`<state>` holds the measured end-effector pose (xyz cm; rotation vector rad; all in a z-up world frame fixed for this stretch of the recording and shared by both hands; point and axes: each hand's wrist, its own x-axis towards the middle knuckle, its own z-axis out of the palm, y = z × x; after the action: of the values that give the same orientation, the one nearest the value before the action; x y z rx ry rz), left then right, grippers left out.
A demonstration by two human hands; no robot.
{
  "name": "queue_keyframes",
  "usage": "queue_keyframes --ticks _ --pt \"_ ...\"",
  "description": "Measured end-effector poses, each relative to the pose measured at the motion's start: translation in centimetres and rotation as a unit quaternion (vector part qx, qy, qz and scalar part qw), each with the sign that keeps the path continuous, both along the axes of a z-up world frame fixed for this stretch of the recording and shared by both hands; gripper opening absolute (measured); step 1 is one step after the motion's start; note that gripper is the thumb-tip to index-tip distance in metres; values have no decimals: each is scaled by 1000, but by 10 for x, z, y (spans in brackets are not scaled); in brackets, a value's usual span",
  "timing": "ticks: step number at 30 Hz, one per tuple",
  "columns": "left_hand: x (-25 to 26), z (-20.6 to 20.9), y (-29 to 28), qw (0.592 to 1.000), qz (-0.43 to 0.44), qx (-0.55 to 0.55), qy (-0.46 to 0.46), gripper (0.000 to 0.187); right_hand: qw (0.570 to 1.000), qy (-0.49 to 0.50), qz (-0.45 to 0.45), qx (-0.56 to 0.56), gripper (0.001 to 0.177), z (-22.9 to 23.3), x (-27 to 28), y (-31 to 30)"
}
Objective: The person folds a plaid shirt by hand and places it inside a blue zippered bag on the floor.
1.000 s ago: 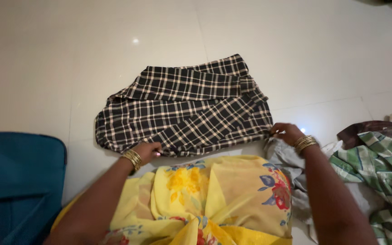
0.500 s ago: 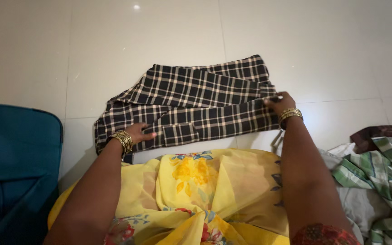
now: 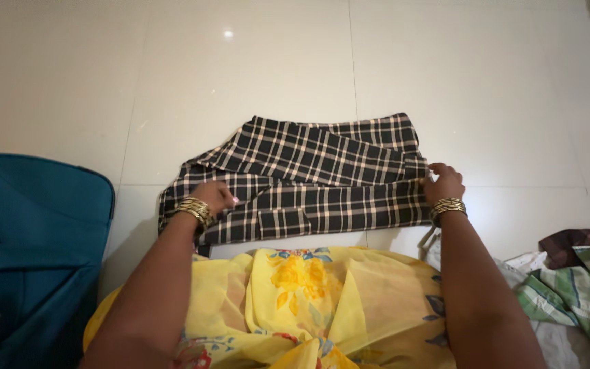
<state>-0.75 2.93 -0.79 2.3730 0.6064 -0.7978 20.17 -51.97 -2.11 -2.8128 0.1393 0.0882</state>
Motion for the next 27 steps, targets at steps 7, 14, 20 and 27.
queue_keyframes --ticks 7,14,20,27 --pt "65 1 48 955 139 70 -253 24 997 5 74 -32 19 22 53 74" --pt "122 -30 53 979 137 59 -142 70 980 40 166 -106 65 5 124 141" --pt "146 -42 59 992 48 67 -100 54 959 114 182 -184 55 2 149 153" --pt "100 -50 68 932 -18 106 -346 22 947 -95 265 -156 7 26 122 98"
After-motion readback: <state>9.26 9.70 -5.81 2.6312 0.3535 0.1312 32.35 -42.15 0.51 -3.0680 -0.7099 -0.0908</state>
